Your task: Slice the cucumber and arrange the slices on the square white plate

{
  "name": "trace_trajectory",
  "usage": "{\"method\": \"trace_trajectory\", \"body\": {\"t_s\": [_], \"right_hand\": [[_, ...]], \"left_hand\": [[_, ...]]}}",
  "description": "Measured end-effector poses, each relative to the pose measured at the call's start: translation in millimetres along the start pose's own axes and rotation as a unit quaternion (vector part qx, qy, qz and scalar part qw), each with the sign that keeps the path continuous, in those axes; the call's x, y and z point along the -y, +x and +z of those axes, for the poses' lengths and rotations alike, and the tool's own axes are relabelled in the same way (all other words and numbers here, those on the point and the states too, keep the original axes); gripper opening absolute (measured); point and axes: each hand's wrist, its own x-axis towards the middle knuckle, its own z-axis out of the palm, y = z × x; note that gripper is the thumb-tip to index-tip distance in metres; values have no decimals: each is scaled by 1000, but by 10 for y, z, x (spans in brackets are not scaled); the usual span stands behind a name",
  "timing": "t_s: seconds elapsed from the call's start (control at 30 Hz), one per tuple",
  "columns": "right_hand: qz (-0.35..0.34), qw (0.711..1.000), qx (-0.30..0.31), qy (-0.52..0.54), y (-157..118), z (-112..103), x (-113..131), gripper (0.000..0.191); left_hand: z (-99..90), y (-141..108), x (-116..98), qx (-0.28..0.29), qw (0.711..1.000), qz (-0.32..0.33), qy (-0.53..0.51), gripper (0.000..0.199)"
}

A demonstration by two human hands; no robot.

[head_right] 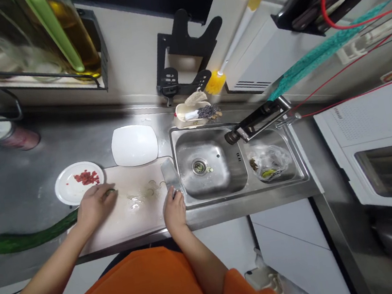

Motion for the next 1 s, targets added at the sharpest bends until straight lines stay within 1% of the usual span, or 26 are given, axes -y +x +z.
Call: {"method": "trace_trajectory", "body": {"t_s": [0.17,0.27,0.37,0.43,0.53,0.6,0.63,0.7,0.73,0.8,0.9,0.93,1.0], "right_hand": [[4,997,72,-35,33,-115,89,57],[-1,995,90,-41,65,-154,137,58],[-9,995,89,-45,84,-164,165,58],[-13,995,88,-50,77,-173,171,57],[-12,994,91,-54,86,-236,157,52],[-13,994,93,-48,168,-330,135,45],[-16,995,92,-39,250,-389,125,41],[-39,995,89,-5,507,-511,117,33],[-46,995,85,19,675,-566,124,31],[-29,994,82,70,1055,-640,164,29],[4,986,103,133,1581,-657,271,30],[5,981,118,154,1712,-645,309,30],[-1,977,130,171,1890,-612,372,31]], "left_hand": [[-67,195,-86,22,999,-10,-26,39],[-90,401,-155,29,999,-29,-27,41],[-94,646,-251,24,997,-79,-5,43],[-81,805,-314,29,993,-114,11,41],[-37,998,-368,63,984,-163,28,38],[1,1086,-372,83,978,-189,25,37],[20,1120,-367,90,976,-197,19,36],[57,1171,-349,95,974,-204,6,32],[74,1189,-339,95,974,-205,-1,30],[102,1218,-322,92,974,-208,-8,26],[128,1241,-311,83,974,-213,-8,22],[132,1245,-313,79,974,-213,-8,21],[128,1244,-331,73,975,-211,-8,21]]}}
